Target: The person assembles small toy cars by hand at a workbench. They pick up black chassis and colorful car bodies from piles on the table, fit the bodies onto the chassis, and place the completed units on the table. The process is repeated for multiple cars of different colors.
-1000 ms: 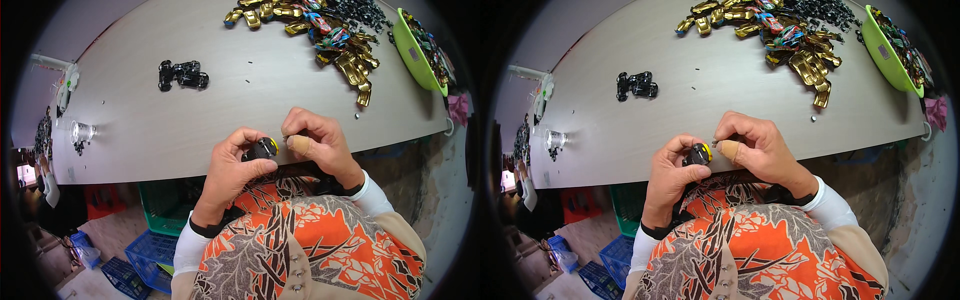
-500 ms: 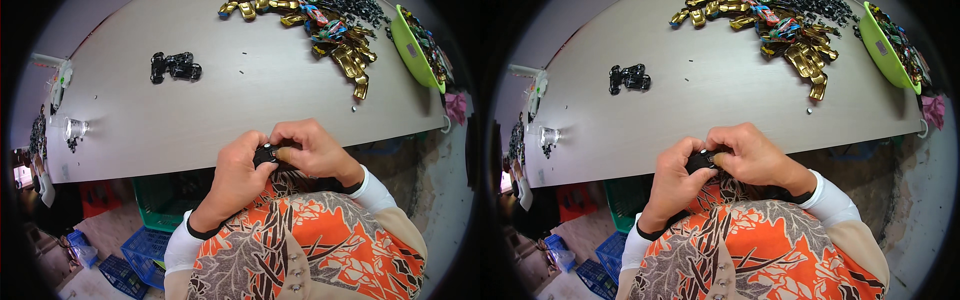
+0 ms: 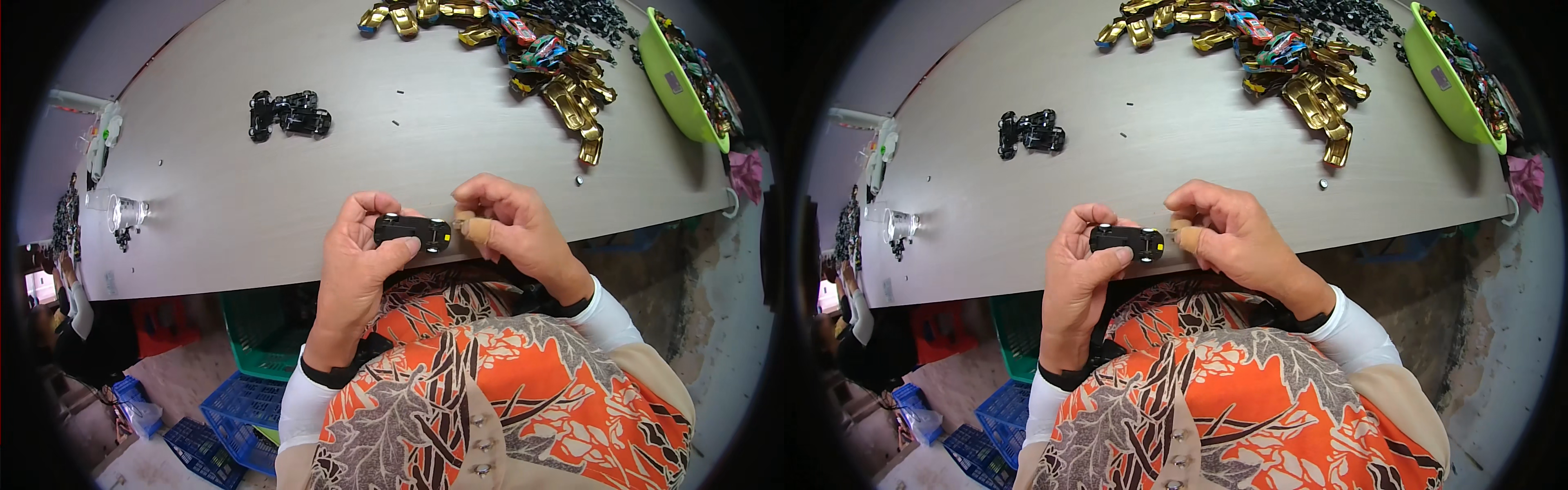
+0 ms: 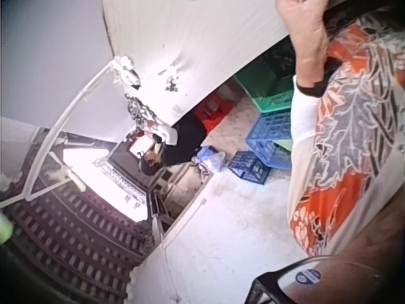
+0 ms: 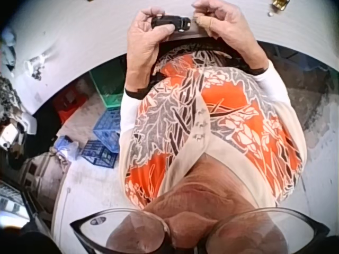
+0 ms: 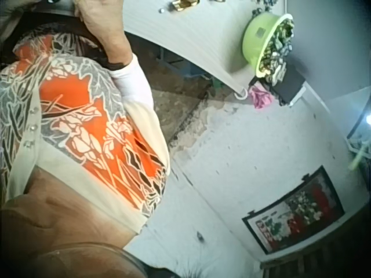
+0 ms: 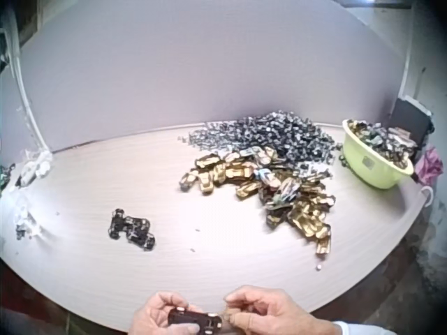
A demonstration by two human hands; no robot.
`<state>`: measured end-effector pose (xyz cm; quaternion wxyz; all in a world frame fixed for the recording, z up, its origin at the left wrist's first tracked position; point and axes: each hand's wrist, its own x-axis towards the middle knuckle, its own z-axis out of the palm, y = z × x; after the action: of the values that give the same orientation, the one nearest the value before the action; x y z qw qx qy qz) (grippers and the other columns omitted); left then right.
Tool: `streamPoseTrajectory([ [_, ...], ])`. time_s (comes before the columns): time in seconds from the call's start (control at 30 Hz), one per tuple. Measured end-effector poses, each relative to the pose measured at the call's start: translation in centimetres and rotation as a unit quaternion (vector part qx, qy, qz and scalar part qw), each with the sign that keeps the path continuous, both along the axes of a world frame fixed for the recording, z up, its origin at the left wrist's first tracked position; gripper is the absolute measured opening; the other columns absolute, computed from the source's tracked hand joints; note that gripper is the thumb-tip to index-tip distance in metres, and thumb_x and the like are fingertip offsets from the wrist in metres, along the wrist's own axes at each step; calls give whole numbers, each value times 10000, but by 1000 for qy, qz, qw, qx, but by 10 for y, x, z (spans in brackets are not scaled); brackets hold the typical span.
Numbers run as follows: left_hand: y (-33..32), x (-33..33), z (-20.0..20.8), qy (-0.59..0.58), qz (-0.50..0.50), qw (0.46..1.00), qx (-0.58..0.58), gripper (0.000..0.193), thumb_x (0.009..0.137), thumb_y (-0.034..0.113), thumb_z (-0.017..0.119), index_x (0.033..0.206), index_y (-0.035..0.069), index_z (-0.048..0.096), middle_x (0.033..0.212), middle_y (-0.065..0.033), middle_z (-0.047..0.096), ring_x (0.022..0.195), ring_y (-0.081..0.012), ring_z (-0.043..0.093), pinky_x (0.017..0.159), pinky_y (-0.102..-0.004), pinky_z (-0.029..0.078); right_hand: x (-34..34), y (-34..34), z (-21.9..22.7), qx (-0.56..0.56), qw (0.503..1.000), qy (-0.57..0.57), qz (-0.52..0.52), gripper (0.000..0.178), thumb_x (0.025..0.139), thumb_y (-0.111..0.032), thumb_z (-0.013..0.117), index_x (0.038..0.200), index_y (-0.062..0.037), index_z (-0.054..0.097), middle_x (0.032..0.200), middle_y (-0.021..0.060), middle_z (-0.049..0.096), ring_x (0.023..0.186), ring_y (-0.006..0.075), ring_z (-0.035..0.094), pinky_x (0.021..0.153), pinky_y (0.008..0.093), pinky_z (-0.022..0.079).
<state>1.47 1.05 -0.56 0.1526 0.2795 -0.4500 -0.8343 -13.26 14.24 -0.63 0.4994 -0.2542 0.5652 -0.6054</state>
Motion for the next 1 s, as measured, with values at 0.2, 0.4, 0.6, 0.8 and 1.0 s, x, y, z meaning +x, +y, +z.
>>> streamPoseTrajectory([
  [0.2,-2,0,-4,41,-7,998,55,393,788,-55,591,1166,-15,492,990,-103,607,865,-130,602,776,-250,516,5,-1,1,-40,995,52,75,68,803,23,539,857,8,577,769,-2,513,604,43,472,535,204,384],
  [0.4,3,-2,-7,85,-18,996,-11,434,842,63,605,1232,-15,432,948,-114,598,873,-185,614,771,-309,541,-1,-1,2,-79,992,96,34,70,745,74,539,774,12,552,815,20,508,678,62,434,572,207,353],
  [0.6,-1,5,-8,32,-58,998,20,341,802,51,623,1125,-6,528,905,-82,614,827,-136,605,716,-255,510,-13,-4,10,-94,993,33,64,77,737,79,567,761,6,558,833,19,510,669,58,457,540,204,374],
  [0.8,2,9,-11,32,-107,993,-47,247,801,63,643,1035,-3,600,898,-9,600,793,-64,544,714,-207,455,-10,-7,11,-117,989,9,87,74,752,65,594,778,3,563,825,15,512,704,67,468,584,210,385],
  [1.0,3,9,-7,16,-151,980,-132,184,819,45,608,995,-6,596,836,13,590,764,-56,518,701,-217,440,-5,-8,11,-87,982,101,132,80,757,36,618,814,2,572,802,10,522,723,72,478,608,228,391],
])
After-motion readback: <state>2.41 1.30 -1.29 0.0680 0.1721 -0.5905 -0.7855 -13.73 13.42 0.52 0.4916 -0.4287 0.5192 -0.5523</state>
